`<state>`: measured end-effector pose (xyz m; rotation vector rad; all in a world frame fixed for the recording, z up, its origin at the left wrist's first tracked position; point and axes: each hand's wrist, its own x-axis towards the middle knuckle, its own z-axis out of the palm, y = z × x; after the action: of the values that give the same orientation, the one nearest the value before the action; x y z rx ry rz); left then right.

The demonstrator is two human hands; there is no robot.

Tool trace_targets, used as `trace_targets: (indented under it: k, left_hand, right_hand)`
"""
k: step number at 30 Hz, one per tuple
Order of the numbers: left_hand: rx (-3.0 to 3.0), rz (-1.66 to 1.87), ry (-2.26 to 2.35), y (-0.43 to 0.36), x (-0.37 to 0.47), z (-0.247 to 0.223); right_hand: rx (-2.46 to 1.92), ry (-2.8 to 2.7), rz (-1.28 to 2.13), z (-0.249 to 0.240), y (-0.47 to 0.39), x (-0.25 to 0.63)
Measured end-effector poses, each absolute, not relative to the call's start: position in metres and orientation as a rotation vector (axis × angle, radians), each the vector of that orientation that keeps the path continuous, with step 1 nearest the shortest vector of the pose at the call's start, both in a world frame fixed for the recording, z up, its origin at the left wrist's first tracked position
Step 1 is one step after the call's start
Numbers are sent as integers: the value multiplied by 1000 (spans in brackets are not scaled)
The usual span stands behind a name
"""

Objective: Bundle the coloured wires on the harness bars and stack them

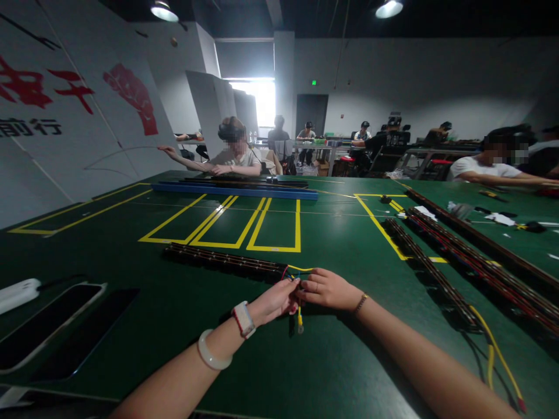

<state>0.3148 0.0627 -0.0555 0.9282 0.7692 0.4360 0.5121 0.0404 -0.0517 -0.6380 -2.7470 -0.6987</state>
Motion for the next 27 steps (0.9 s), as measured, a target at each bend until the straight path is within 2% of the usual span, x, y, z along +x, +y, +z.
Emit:
trace_targets:
  k: [5,12,15,19,27]
  left_hand:
    - [955,433,737,64,314,-61]
    - [904,423,492,71,310,-69]
    - [920,419,565,68,311,-68]
    - [1012,452,663,63,314,-66]
    - [1034,458,693,61,318,-65]
  right_hand:
    - [-702,-2691,-552,-55,43,511]
    - [-921,-2173,9,-58,52,493]
    - [-1086,-2047,111,-51,59,485]
    - [-1190,-2046,63,-35,72,470]
    - [-1228,-2340,-302,-25,92,428]
